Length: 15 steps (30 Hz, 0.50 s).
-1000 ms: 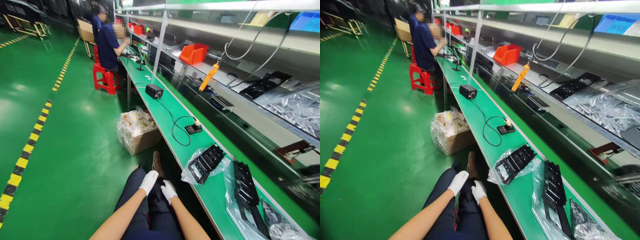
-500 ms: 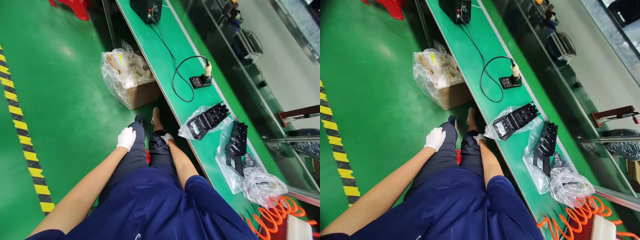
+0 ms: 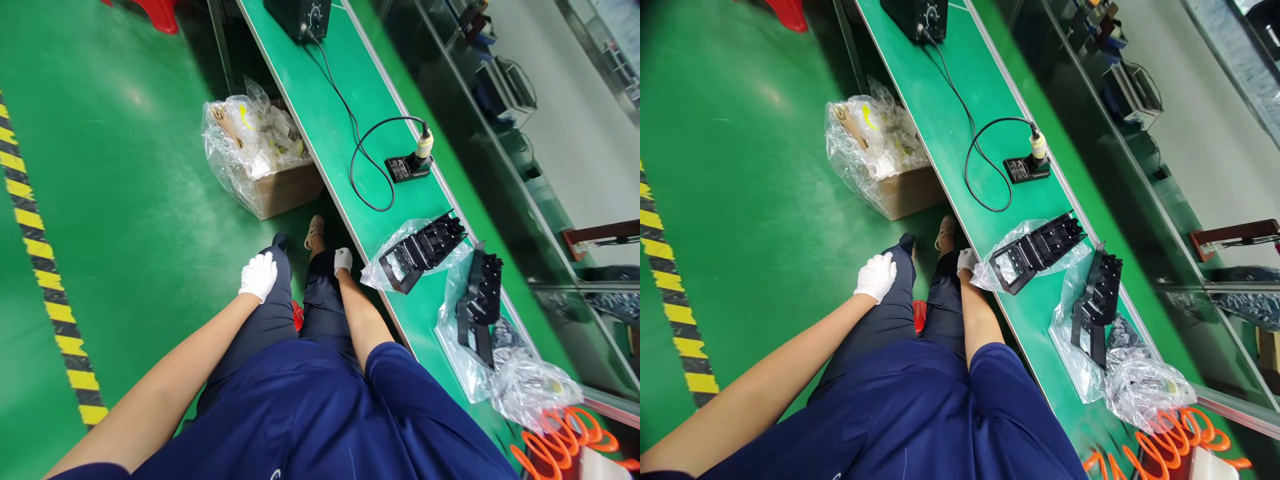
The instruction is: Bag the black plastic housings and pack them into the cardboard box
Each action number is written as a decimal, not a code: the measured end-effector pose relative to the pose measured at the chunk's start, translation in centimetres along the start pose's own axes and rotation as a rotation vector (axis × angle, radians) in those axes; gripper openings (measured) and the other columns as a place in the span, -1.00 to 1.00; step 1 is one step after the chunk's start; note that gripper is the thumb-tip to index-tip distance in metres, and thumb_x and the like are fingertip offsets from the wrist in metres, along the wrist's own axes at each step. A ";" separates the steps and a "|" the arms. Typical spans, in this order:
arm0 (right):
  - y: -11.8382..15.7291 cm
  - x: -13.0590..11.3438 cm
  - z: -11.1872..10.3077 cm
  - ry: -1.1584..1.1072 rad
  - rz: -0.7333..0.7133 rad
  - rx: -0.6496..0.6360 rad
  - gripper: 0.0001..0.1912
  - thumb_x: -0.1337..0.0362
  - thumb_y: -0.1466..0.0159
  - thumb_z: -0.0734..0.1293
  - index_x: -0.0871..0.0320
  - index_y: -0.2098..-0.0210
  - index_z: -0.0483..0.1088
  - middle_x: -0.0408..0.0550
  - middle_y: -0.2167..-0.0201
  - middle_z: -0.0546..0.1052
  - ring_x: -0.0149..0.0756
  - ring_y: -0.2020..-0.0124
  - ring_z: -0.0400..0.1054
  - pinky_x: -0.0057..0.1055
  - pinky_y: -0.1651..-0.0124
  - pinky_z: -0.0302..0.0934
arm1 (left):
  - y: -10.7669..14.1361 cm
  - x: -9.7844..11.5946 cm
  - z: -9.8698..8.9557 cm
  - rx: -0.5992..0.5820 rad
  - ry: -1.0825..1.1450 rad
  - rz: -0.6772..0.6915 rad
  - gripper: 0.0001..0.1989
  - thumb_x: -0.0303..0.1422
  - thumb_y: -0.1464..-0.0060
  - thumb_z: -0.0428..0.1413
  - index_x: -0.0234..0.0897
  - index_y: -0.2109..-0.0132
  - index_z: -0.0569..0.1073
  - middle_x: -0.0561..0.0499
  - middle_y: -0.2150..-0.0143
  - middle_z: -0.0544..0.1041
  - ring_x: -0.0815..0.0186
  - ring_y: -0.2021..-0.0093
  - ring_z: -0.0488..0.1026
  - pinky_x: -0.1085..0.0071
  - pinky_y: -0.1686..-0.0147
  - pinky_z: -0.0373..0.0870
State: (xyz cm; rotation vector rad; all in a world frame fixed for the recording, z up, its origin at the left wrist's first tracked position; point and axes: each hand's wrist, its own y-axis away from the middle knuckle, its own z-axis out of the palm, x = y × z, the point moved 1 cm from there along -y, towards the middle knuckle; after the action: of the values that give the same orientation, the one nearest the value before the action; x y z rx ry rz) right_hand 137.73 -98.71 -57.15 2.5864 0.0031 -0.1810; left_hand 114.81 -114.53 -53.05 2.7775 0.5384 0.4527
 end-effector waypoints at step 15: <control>21.9 0.0 4.3 0.002 -0.246 -0.422 -0.77 0.14 -0.19 0.41 0.09 0.54 0.48 -0.04 0.32 0.66 0.00 0.13 0.59 -0.23 0.14 0.44 | -1.2 2.2 -1.6 0.022 -0.113 0.326 -0.44 -0.28 -0.38 -0.32 -0.49 -0.23 0.40 -0.35 0.04 0.52 -0.06 0.07 0.52 0.18 0.17 0.38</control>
State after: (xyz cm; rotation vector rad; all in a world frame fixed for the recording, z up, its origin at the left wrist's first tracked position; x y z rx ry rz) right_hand 138.03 -119.60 -49.39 2.1586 0.3264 -0.2397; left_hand 115.84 -112.26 -51.45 2.8983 0.0632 0.3534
